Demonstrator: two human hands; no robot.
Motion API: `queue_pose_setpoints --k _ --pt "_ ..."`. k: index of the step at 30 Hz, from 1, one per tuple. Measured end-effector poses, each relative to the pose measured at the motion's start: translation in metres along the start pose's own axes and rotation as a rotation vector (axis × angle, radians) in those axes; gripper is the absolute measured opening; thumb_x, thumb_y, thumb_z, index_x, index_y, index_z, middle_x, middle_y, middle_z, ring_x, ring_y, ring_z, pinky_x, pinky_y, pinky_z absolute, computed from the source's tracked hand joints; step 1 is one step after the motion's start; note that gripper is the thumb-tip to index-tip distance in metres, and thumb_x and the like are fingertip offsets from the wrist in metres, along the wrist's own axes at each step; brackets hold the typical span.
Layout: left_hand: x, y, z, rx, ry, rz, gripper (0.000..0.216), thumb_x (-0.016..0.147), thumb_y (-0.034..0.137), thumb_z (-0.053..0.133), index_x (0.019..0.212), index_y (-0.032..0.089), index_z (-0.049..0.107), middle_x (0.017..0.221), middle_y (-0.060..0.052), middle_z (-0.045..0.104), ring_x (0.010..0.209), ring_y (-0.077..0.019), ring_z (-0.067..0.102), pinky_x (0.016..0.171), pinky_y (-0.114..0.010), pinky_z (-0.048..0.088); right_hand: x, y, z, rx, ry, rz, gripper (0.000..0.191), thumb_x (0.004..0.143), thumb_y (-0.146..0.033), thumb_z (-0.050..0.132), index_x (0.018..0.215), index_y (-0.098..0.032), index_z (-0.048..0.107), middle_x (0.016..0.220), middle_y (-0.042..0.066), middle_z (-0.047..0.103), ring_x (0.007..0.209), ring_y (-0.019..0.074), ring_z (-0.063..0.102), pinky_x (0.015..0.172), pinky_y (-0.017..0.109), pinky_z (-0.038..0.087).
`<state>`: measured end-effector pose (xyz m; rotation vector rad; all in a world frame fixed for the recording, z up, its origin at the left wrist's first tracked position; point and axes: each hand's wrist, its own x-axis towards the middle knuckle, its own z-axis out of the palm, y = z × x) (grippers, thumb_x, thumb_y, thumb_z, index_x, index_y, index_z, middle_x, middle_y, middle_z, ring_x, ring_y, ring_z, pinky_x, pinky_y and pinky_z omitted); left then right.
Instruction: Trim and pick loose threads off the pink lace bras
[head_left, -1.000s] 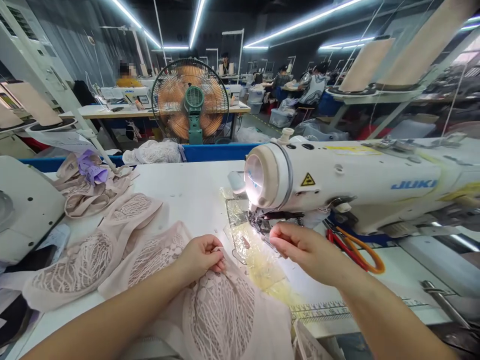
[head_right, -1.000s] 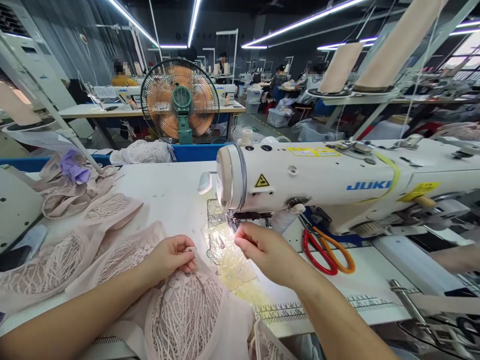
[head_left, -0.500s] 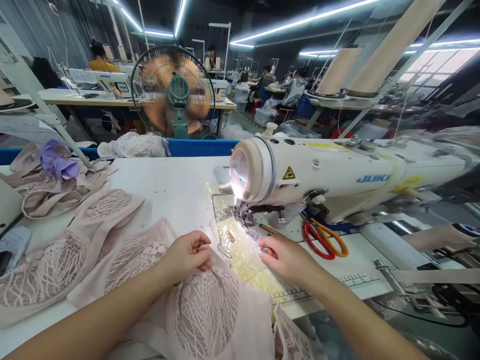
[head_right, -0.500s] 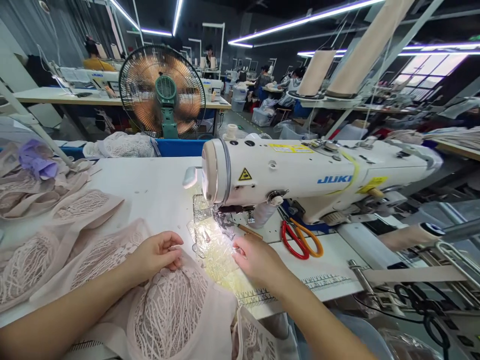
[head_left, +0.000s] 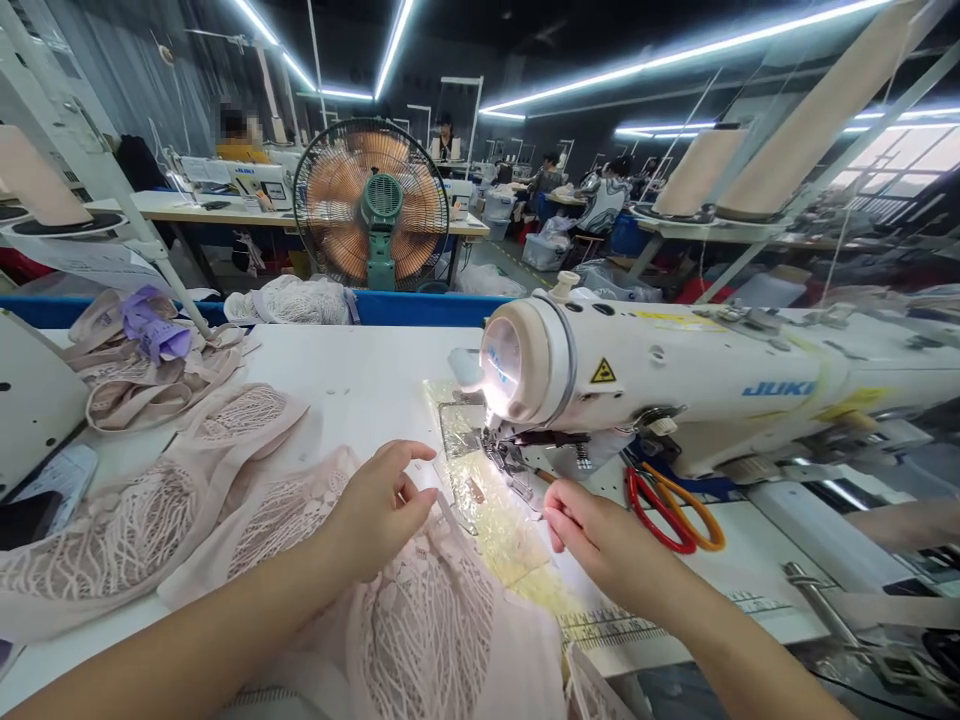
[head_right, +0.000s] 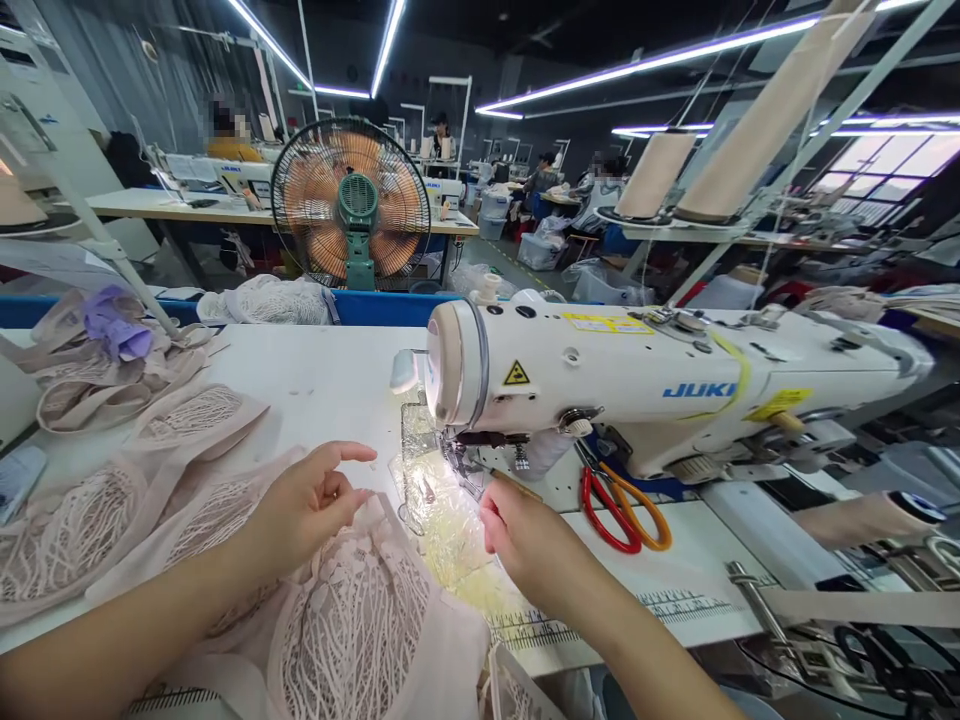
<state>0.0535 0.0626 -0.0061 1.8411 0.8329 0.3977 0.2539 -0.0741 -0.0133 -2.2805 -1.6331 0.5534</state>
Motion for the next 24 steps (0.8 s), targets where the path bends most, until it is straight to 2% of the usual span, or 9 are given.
queue_pose_setpoints --k 1,3,5,7,9,13,17,21,24 --pt "-0.001 0.006 0.001 -0.035 0.003 0.051 0.032 0.075 0.031 0.051 0.105 0.02 0.053 0.056 0.004 0.05 0.047 -0.0101 0.046 0.049 -0.023 0.039 -0.002 -0.008 -0.006 0.002 -0.017 -0.045 0.019 0.087 -0.022 0.031 0.07 -0.021 0.037 0.061 -0.003 0.049 0.053 0.013 0.044 0.047 0.022 0.029" --pt "-0.002 0.018 0.006 -0.162 -0.083 0.113 0.03 0.076 0.03 0.05 0.103 0.018 0.056 0.058 0.003 0.051 0.048 -0.0099 0.048 0.048 -0.022 0.04 -0.005 -0.026 -0.016 0.009 -0.055 -0.175 0.018 0.087 -0.023 0.034 0.07 -0.021 0.036 0.062 -0.003 0.048 0.055 0.013 0.043 0.048 0.022 0.03" --pt "-0.002 0.027 0.01 -0.279 -0.299 0.105 0.03 0.077 0.029 0.047 0.102 0.017 0.058 0.053 0.003 0.051 0.047 -0.0101 0.049 0.047 -0.022 0.041 -0.006 -0.043 -0.023 0.029 -0.069 -0.314 0.018 0.088 -0.024 0.035 0.07 -0.021 0.036 0.061 -0.003 0.048 0.054 0.0123 0.042 0.048 0.023 0.03" --pt "-0.002 0.03 0.011 -0.356 -0.48 0.057 0.022 0.077 0.027 0.048 0.088 0.014 0.062 0.052 0.003 0.051 0.046 -0.0082 0.048 0.045 -0.019 0.039 -0.007 -0.055 -0.028 0.043 -0.038 -0.397 0.019 0.088 -0.024 0.035 0.07 -0.021 0.036 0.06 -0.003 0.047 0.053 0.0117 0.04 0.048 0.022 0.03" --pt "-0.006 0.026 0.008 -0.395 -0.549 -0.018 0.017 0.075 0.026 0.052 0.073 0.013 0.063 0.053 0.003 0.051 0.043 -0.0052 0.045 0.043 -0.017 0.035 -0.008 -0.06 -0.028 0.048 -0.018 -0.425 0.019 0.088 -0.024 0.035 0.069 -0.021 0.036 0.059 -0.004 0.046 0.052 0.0112 0.039 0.047 0.022 0.029" --pt "-0.021 0.002 -0.002 -0.432 -0.55 -0.185 0.018 0.073 0.029 0.058 0.069 0.013 0.064 0.051 0.004 0.051 0.039 -0.0034 0.041 0.04 -0.016 0.031 -0.01 -0.049 -0.015 0.041 -0.146 -0.415 0.02 0.089 -0.023 0.033 0.07 -0.022 0.035 0.06 -0.004 0.046 0.053 0.0113 0.038 0.047 0.022 0.029" --pt "-0.025 -0.021 -0.004 -0.442 -0.477 -0.281 0.021 0.07 0.032 0.061 0.064 0.012 0.061 0.05 0.003 0.054 0.038 -0.0034 0.041 0.04 -0.016 0.032 -0.008 -0.033 0.007 0.033 -0.217 -0.332 0.021 0.09 -0.023 0.031 0.069 -0.022 0.031 0.063 -0.003 0.047 0.056 0.0123 0.038 0.049 0.022 0.03" --pt "-0.018 -0.032 0.003 -0.452 -0.389 -0.312 0.021 0.07 0.032 0.059 0.063 0.013 0.058 0.05 0.003 0.055 0.036 -0.0041 0.04 0.036 -0.016 0.03 0.0 -0.03 0.015 0.008 -0.201 -0.272 0.021 0.089 -0.025 0.033 0.069 -0.022 0.036 0.064 -0.001 0.05 0.057 0.0137 0.043 0.051 0.024 0.034" --pt "-0.017 -0.034 0.008 -0.438 -0.335 -0.299 0.019 0.069 0.032 0.058 0.064 0.013 0.059 0.048 0.003 0.053 0.034 -0.005 0.04 0.034 -0.017 0.028 0.004 -0.04 0.017 0.068 -0.069 -0.272 0.014 0.087 -0.03 0.039 0.089 -0.021 0.05 0.082 0.005 0.058 0.071 0.0176 0.052 0.06 0.027 0.041"
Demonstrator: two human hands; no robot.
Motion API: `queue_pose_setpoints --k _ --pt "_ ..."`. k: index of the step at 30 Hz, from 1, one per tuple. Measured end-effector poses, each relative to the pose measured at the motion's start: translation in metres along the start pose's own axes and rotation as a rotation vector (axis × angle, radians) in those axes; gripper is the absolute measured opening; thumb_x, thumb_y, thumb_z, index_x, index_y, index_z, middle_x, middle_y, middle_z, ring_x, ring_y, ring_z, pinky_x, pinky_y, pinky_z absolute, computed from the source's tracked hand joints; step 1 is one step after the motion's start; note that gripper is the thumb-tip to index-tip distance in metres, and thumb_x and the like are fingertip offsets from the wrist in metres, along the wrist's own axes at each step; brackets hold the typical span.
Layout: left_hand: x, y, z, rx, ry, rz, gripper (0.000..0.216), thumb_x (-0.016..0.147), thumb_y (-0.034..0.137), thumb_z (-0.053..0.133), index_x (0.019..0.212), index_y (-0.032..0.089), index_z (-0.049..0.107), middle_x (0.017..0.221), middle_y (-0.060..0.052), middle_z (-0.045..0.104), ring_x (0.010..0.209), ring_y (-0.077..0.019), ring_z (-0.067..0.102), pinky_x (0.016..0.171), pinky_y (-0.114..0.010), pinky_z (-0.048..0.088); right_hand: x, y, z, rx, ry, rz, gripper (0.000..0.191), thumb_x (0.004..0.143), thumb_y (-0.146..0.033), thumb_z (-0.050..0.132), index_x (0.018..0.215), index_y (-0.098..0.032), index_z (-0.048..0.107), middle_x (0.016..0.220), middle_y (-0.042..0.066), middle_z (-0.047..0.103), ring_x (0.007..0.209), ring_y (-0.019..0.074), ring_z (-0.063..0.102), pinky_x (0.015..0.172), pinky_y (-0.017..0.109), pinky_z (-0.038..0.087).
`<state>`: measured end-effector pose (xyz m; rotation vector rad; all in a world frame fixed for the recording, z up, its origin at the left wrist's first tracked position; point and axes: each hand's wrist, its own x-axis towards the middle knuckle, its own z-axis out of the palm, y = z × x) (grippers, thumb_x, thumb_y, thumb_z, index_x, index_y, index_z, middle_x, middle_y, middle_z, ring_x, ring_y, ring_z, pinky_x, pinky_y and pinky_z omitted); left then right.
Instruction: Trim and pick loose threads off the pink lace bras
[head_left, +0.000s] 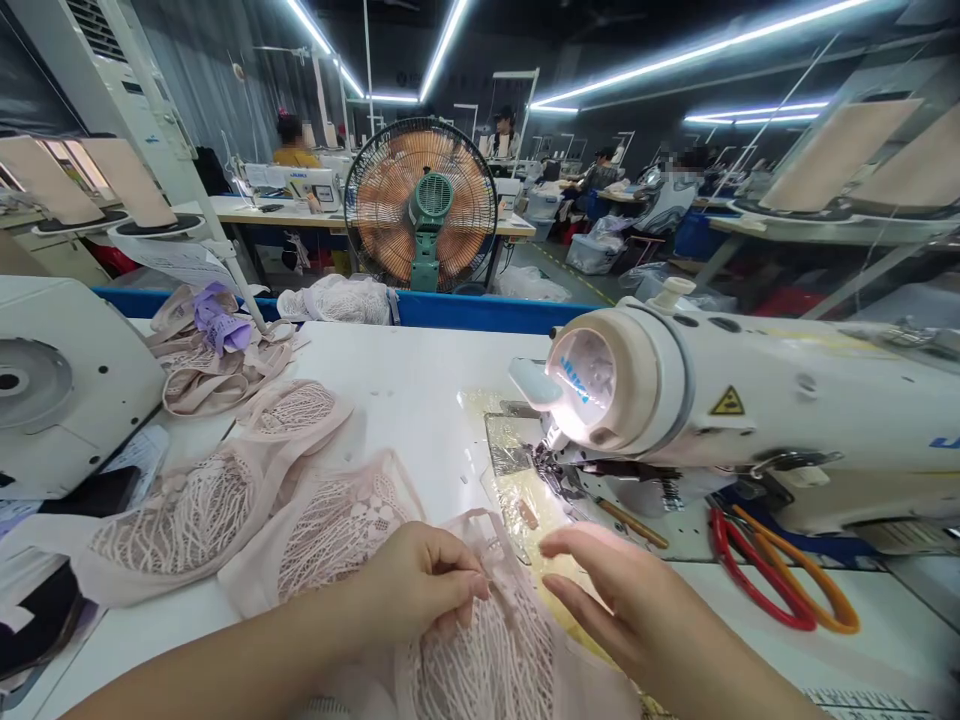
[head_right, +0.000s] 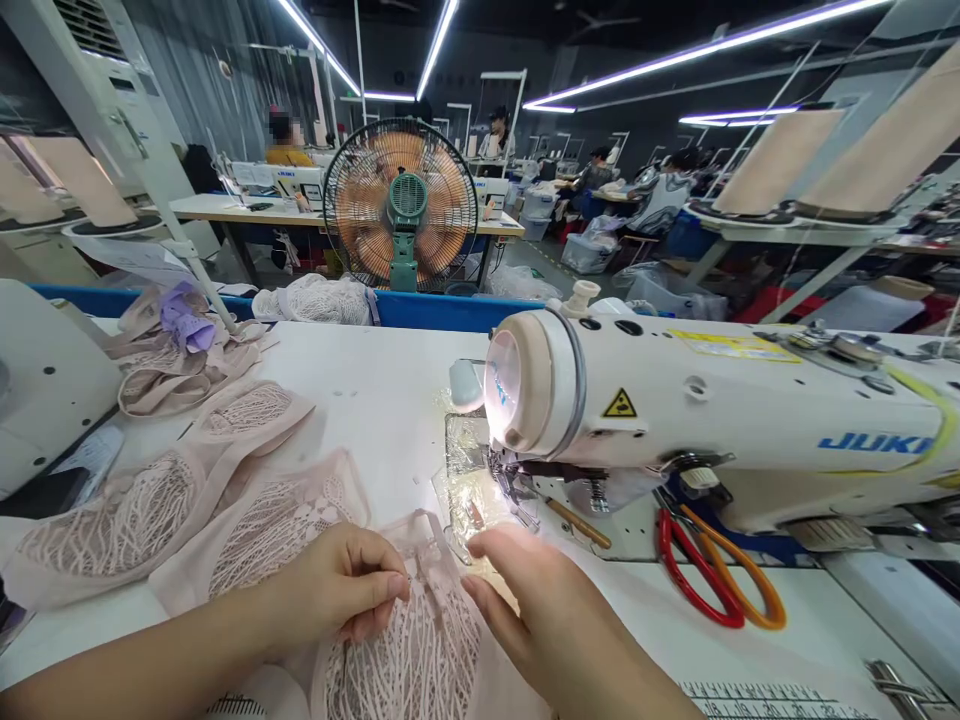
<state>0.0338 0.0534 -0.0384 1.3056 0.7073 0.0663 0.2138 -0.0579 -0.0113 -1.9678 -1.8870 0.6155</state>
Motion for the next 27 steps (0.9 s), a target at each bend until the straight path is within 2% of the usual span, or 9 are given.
queue_pose_setpoints --k 2,3,6,9,11,14,18,22,27 --pt "-0.001 -0.001 0.002 0.015 0.035 0.018 0.018 0.069 0.031 0.056 0.063 0.014 0.058 0.047 0.003 0.052 0.033 -0.0049 0.039 0.034 -0.017 0.028 0.005 -0.01 0.004 0.076 0.042 -0.029 0.028 0.085 -0.032 0.045 0.109 -0.02 0.049 0.085 0.006 0.059 0.071 0.0183 0.054 0.06 0.028 0.042" --pt "-0.002 -0.001 0.003 0.025 0.049 0.029 0.017 0.069 0.03 0.055 0.062 0.014 0.058 0.047 0.004 0.052 0.033 -0.0049 0.039 0.033 -0.017 0.028 0.007 -0.016 0.008 0.121 0.012 -0.054 0.032 0.083 -0.031 0.048 0.113 -0.02 0.049 0.082 0.005 0.06 0.068 0.0176 0.055 0.058 0.026 0.042" --pt "-0.004 -0.001 0.003 0.041 0.047 0.058 0.02 0.07 0.028 0.054 0.056 0.015 0.054 0.044 0.004 0.05 0.033 -0.0049 0.04 0.034 -0.017 0.029 0.017 -0.025 0.02 0.232 -0.098 -0.112 0.02 0.077 -0.018 0.05 0.096 -0.021 0.055 0.073 0.0 0.059 0.063 0.0145 0.053 0.055 0.023 0.039" --pt "-0.002 -0.001 -0.001 -0.014 0.025 0.037 0.021 0.069 0.029 0.056 0.055 0.014 0.054 0.046 0.004 0.052 0.034 -0.0044 0.042 0.033 -0.015 0.03 0.025 -0.022 0.029 0.255 -0.084 -0.089 0.008 0.076 -0.012 0.046 0.074 -0.02 0.051 0.065 -0.002 0.053 0.058 0.012 0.048 0.052 0.021 0.035" --pt "0.0 -0.003 -0.004 -0.093 0.015 0.011 0.018 0.068 0.03 0.059 0.06 0.013 0.056 0.049 0.003 0.055 0.034 -0.0042 0.044 0.032 -0.014 0.029 0.029 -0.016 0.031 0.28 -0.089 -0.089 0.011 0.079 -0.016 0.044 0.069 -0.019 0.047 0.058 -0.004 0.045 0.053 0.011 0.041 0.049 0.021 0.032" --pt "0.003 -0.005 -0.009 -0.229 -0.009 -0.011 0.018 0.066 0.028 0.064 0.065 0.012 0.058 0.05 0.002 0.058 0.036 -0.0042 0.047 0.033 -0.014 0.033 0.032 -0.009 0.033 0.362 -0.071 -0.128 0.016 0.08 -0.019 0.043 0.064 -0.019 0.044 0.056 -0.005 0.037 0.052 0.0106 0.036 0.048 0.022 0.03" --pt "0.003 -0.005 -0.013 -0.377 -0.069 -0.064 0.021 0.066 0.03 0.068 0.068 0.011 0.059 0.059 -0.003 0.065 0.044 -0.0076 0.057 0.039 -0.015 0.041 0.035 -0.004 0.037 0.511 -0.026 -0.077 0.018 0.081 -0.026 0.045 0.065 -0.018 0.048 0.053 -0.006 0.03 0.049 0.0102 0.032 0.046 0.022 0.028" --pt "0.003 -0.003 -0.015 -0.447 -0.129 -0.155 0.022 0.067 0.03 0.068 0.071 0.01 0.059 0.069 -0.008 0.069 0.054 -0.0133 0.065 0.043 -0.017 0.045 0.037 0.0 0.04 0.631 -0.042 -0.025 0.021 0.082 -0.031 0.045 0.068 -0.018 0.053 0.051 -0.006 0.033 0.048 0.0105 0.032 0.045 0.022 0.028" --pt "0.003 -0.001 -0.014 -0.499 -0.13 -0.184 0.018 0.069 0.026 0.066 0.07 0.009 0.059 0.07 -0.01 0.07 0.057 -0.0158 0.066 0.044 -0.018 0.048 0.037 0.003 0.04 0.599 -0.017 -0.006 0.023 0.081 -0.033 0.046 0.069 -0.017 0.057 0.052 -0.004 0.038 0.049 0.0113 0.033 0.047 0.023 0.029"
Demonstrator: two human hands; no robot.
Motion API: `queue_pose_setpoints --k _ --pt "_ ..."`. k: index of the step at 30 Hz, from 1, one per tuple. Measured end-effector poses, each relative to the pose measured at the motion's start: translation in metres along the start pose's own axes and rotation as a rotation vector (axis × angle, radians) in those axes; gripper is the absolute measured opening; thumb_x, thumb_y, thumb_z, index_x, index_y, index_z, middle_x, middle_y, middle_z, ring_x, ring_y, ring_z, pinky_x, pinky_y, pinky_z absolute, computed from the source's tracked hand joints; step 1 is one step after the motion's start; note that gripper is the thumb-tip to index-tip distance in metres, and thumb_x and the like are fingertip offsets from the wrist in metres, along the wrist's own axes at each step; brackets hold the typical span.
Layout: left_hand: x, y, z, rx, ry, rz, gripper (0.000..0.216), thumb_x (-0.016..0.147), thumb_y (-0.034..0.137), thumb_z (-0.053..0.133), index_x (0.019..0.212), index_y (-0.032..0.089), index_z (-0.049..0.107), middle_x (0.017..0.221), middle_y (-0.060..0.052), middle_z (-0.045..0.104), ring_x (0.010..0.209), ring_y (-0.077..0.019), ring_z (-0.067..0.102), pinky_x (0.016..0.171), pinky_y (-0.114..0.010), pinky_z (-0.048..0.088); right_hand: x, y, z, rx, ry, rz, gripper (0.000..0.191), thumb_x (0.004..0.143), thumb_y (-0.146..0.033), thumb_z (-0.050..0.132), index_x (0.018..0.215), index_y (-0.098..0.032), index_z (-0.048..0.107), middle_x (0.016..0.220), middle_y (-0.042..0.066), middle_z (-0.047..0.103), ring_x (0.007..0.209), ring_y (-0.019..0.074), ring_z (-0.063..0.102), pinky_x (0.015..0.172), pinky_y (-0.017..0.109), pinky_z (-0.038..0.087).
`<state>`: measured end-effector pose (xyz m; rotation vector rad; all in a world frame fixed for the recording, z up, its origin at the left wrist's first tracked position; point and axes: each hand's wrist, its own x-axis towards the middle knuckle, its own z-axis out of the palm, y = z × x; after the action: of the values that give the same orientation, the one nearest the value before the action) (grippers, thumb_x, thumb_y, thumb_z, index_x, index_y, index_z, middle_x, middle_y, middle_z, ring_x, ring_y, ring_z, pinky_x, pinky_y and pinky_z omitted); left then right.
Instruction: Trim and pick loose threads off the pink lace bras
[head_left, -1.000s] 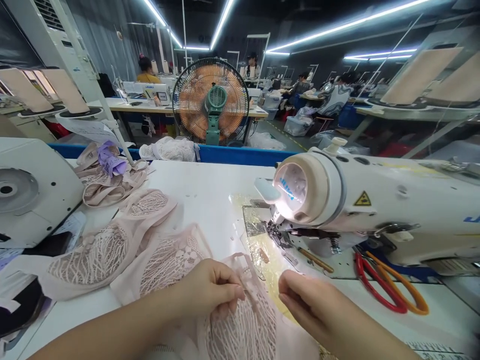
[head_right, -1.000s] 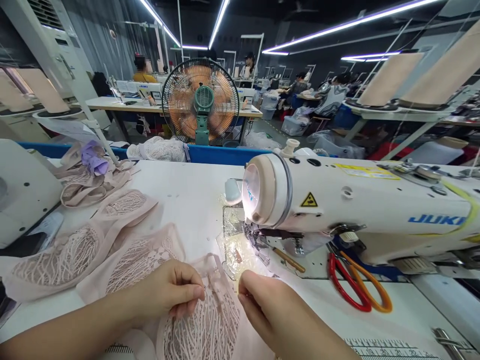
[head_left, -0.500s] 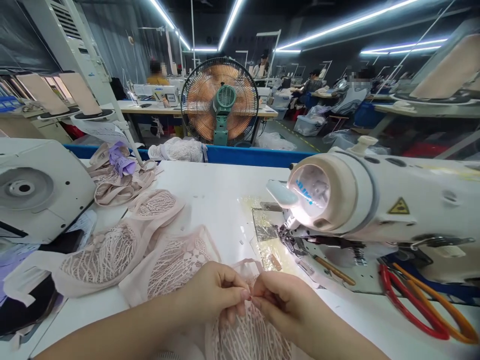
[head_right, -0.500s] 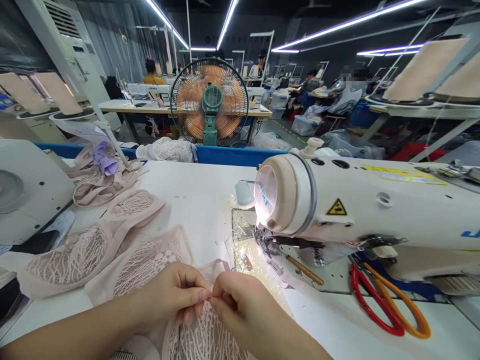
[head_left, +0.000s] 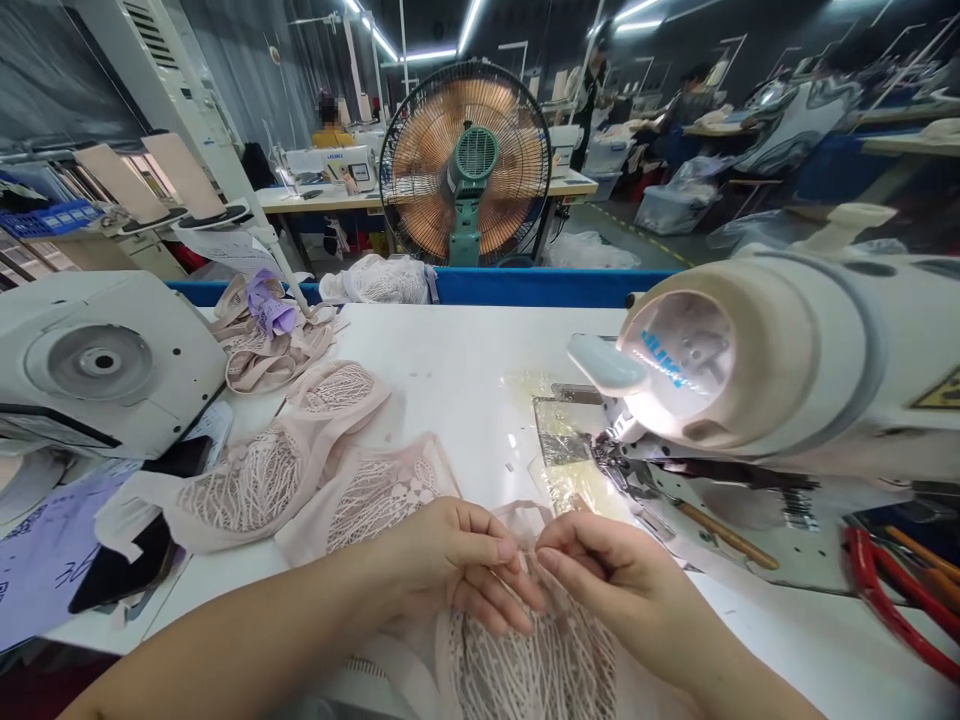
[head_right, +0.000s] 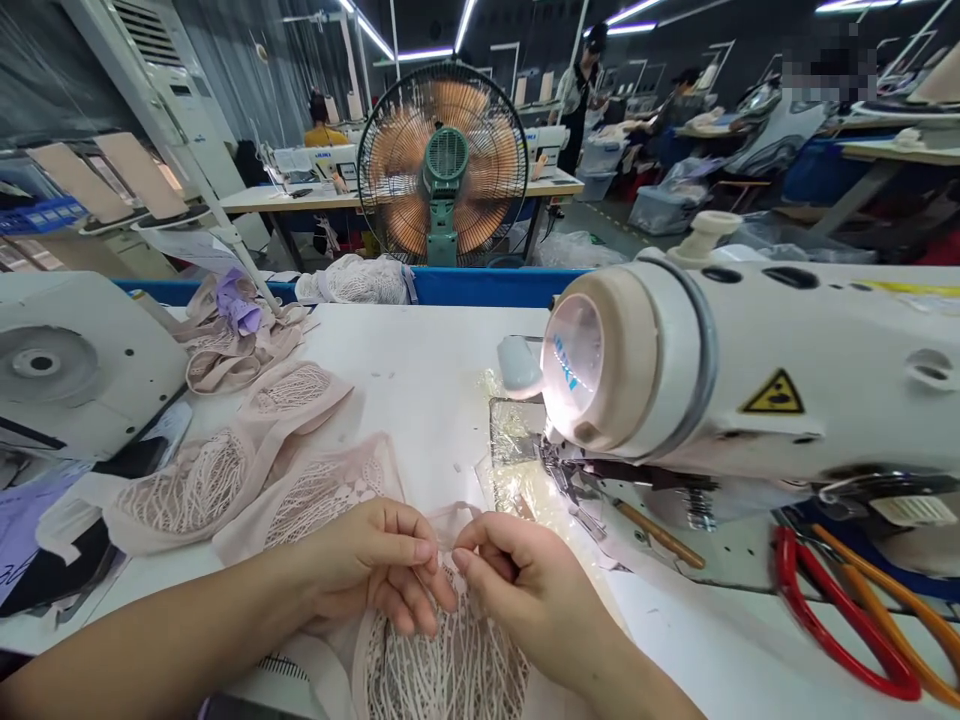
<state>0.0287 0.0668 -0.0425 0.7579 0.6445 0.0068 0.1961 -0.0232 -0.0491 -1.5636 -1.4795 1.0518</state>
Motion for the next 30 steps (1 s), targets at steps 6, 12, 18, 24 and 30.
queue_pose_setpoints --k 6,12,18,24,30 --pt "0.002 0.001 0.002 -0.021 0.059 -0.008 0.013 0.069 0.021 0.06 0.068 0.008 0.059 0.071 -0.013 0.069 0.057 -0.0171 0.067 0.045 -0.019 0.05 -0.001 -0.001 0.0 -0.019 -0.003 0.007 0.023 0.081 -0.032 0.044 0.067 -0.017 0.055 0.051 -0.006 0.031 0.048 0.0107 0.03 0.046 0.023 0.027" --pt "0.003 0.001 0.003 -0.015 0.093 0.002 0.016 0.071 0.023 0.058 0.069 0.007 0.06 0.072 -0.014 0.069 0.057 -0.0165 0.067 0.045 -0.02 0.051 -0.001 -0.003 -0.004 -0.089 0.023 0.016 0.022 0.081 -0.032 0.043 0.068 -0.018 0.056 0.053 -0.005 0.032 0.051 0.012 0.033 0.048 0.024 0.028" --pt "0.003 -0.001 0.002 -0.006 0.105 0.024 0.017 0.069 0.024 0.063 0.069 0.007 0.059 0.071 -0.013 0.069 0.058 -0.0167 0.067 0.045 -0.02 0.051 -0.001 0.0 -0.005 -0.077 0.035 0.015 0.022 0.081 -0.032 0.044 0.067 -0.018 0.054 0.052 -0.006 0.03 0.05 0.0119 0.032 0.048 0.023 0.028" --pt "0.002 -0.002 0.005 0.004 0.136 0.082 0.021 0.067 0.027 0.067 0.066 0.008 0.057 0.064 -0.01 0.068 0.052 -0.0141 0.065 0.042 -0.017 0.048 -0.001 -0.005 -0.006 -0.081 0.034 0.008 0.021 0.083 -0.035 0.043 0.082 -0.018 0.055 0.058 -0.003 0.041 0.051 0.0124 0.039 0.048 0.024 0.034" --pt "-0.001 -0.004 0.008 0.025 0.201 0.202 0.03 0.064 0.036 0.068 0.063 0.01 0.054 0.06 -0.007 0.067 0.047 -0.0115 0.062 0.04 -0.016 0.044 -0.028 -0.007 -0.026 -0.161 0.31 0.046 0.027 0.09 -0.042 0.031 0.096 -0.022 0.049 0.068 0.001 0.053 0.05 0.014 0.045 0.045 0.025 0.038"
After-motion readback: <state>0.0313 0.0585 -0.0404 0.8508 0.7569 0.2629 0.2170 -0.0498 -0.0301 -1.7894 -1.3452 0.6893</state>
